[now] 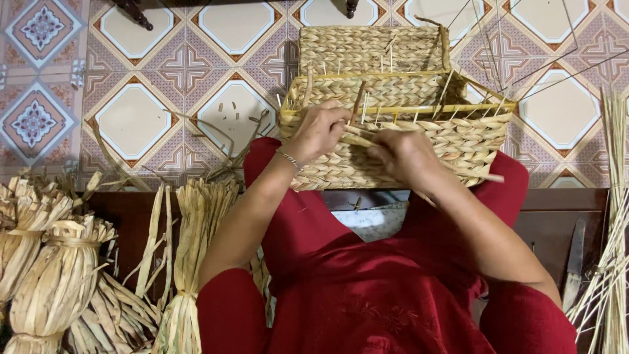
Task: The person weaves a basket by wrapping, threading, and tucking dried plant strips into the frame and rim by hand.
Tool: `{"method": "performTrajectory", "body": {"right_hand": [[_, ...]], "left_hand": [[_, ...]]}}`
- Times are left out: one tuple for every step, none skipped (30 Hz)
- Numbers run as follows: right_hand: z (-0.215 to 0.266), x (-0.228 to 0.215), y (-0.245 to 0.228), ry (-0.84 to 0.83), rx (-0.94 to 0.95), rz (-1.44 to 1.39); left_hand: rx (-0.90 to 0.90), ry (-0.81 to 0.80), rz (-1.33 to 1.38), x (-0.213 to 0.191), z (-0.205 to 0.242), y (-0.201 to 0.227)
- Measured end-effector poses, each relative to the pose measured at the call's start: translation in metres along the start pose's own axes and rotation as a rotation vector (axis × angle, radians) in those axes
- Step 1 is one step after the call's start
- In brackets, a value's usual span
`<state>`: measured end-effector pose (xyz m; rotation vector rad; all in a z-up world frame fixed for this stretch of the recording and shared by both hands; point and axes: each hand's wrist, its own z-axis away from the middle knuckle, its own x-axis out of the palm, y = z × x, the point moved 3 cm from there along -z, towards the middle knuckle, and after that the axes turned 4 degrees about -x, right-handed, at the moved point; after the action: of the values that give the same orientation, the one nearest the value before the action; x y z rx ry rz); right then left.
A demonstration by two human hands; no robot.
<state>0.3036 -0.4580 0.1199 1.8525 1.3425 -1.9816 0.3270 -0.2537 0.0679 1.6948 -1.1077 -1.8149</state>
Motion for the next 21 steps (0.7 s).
{"method": "performTrajectory", "body": {"right_hand": [[-0.002,-0.007,-0.001,0.03,-0.017,0.047],[-0.004,-0.013,-0.002,0.057,-0.035,0.093],[-0.006,-0.017,-0.005,0.085,-0.054,0.139],[-0.008,-0.017,-0.01,0.148,-0.091,0.243],[-0.011,-0.016,-0.017,0.211,-0.128,0.346],[-0.014,-0.017,-0.024,0.276,-0.165,0.453],[-0.016,-0.017,-0.033,0.327,-0.268,0.485],[-0.018,-0.016,-0.043,0.375,-0.37,0.517],[-0.018,-0.019,-0.051,0.421,-0.473,0.548],[-0.021,-0.023,-0.053,0.382,-0.437,0.591],[-0.027,-0.027,-0.052,0.342,-0.401,0.633],[-0.034,-0.031,-0.049,0.301,-0.366,0.675],[-0.042,-0.03,-0.039,0.087,-0.164,0.617],[-0.049,-0.029,-0.025,-0.122,0.038,0.554],[-0.053,-0.028,-0.01,-0.329,0.239,0.482],[-0.06,-0.029,-0.001,-0.336,0.246,0.356],[-0.065,-0.03,0.01,-0.342,0.253,0.229],[-0.068,-0.029,0.02,-0.345,0.256,0.103],[-0.068,-0.029,0.031,-0.346,0.335,-0.027],[-0.065,-0.028,0.04,-0.35,0.417,-0.161],[-0.062,-0.024,0.047,-0.352,0.497,-0.295]], "left_hand": [[0.073,0.013,0.026,-0.004,0.004,-0.001],[0.143,0.026,0.053,-0.008,0.007,-0.002],[0.237,0.045,0.018,-0.011,0.011,-0.001],[0.332,0.062,-0.017,-0.014,0.014,0.003],[0.427,0.076,-0.051,-0.017,0.016,0.009],[0.243,-0.036,-0.013,-0.019,0.015,0.009],[0.06,-0.152,0.025,-0.021,0.016,0.01],[-0.12,-0.272,0.067,-0.021,0.017,0.012],[-0.064,-0.238,0.075,-0.024,0.017,0.021],[-0.009,-0.202,0.082,-0.027,0.018,0.027],[0.045,-0.165,0.089,-0.029,0.019,0.03],[-0.023,-0.188,0.001,-0.024,0.017,0.029],[-0.091,-0.21,-0.086,-0.014,0.011,0.029],[-0.155,-0.231,-0.175,-0.004,0.006,0.026],[-0.134,-0.174,-0.228,0.003,0.002,0.022],[-0.114,-0.119,-0.28,0.011,0.0,0.016],[-0.094,-0.063,-0.331,0.02,-0.002,0.008],[-0.035,0.039,-0.357,0.026,-0.002,0.001],[0.025,0.142,-0.381,0.032,0.0,-0.004],[0.082,0.24,-0.403,0.037,0.003,-0.008],[0.049,0.212,-0.352,0.041,0.002,-0.015]]}}
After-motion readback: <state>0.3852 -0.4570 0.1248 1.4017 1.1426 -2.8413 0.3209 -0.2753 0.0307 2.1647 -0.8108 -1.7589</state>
